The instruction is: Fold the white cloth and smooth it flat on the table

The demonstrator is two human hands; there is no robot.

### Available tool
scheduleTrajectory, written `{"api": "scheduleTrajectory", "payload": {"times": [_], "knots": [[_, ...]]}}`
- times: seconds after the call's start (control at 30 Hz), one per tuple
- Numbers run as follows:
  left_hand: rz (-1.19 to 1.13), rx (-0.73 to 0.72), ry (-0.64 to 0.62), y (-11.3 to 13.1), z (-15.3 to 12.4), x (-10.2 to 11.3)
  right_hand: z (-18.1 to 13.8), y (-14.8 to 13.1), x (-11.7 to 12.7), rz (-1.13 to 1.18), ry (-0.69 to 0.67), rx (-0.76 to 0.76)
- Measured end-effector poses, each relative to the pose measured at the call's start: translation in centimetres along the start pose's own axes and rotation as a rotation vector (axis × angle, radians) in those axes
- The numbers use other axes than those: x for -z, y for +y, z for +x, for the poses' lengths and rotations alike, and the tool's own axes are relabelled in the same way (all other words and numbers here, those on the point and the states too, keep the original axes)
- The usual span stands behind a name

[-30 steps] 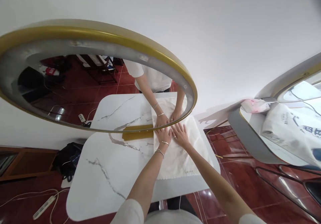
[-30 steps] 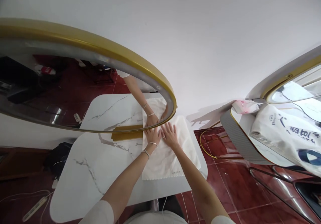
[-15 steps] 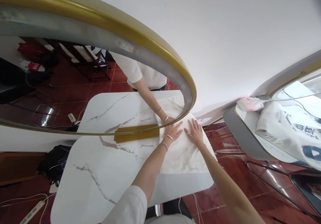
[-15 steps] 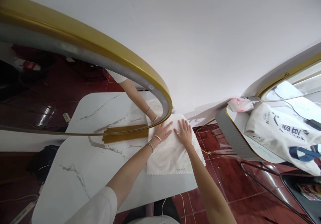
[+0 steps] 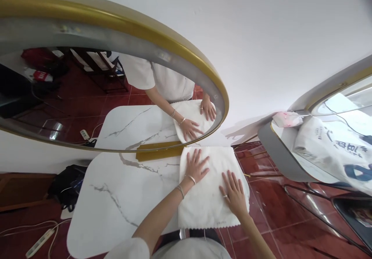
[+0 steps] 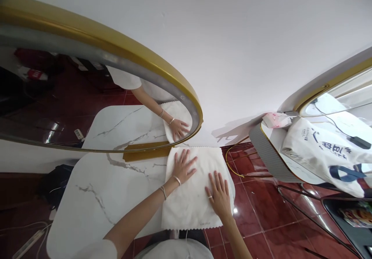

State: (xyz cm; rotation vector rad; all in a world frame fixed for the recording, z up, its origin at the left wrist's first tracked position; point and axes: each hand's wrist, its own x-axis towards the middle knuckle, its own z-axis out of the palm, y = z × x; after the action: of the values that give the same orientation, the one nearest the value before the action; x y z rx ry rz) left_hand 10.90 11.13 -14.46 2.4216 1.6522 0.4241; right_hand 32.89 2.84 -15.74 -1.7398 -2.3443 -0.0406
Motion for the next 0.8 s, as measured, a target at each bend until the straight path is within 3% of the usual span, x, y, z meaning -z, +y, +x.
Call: {"api": "scheduleTrajectory", "payload": {"times": [0.13,0.23,0.37,0.5,0.63,0.8], "knots": [[0.009,0.09,0.002,0.9,3.8,-0.3,3.3,2.4,-0.9,-0.021,0.038,0.009],[-0.003,0.15,0.011,2.6,3.7,-0.6,4.9,3.6,-1.4,-0.02,0.044,0.029],[-0.049,0.075,0.015,4.6,-2.2,-0.5,3.4,2.9,-1.5,-0.013,0.07,-0.011],[-0.025,0.038,0.028,5.0,-8.8,0.4,-0.1,0.2,-1.4,0.006,0.087,-0.052],[0.006,0.04,0.046,3.6,-12.2,1.6,-2.2,-3.6,-1.4,0.025,0.102,-0.106],[0.059,0.106,0.063,0.1,-14.6,3.0,-1.0,-8.4,-2.0,0.053,0.082,-0.053]]}}
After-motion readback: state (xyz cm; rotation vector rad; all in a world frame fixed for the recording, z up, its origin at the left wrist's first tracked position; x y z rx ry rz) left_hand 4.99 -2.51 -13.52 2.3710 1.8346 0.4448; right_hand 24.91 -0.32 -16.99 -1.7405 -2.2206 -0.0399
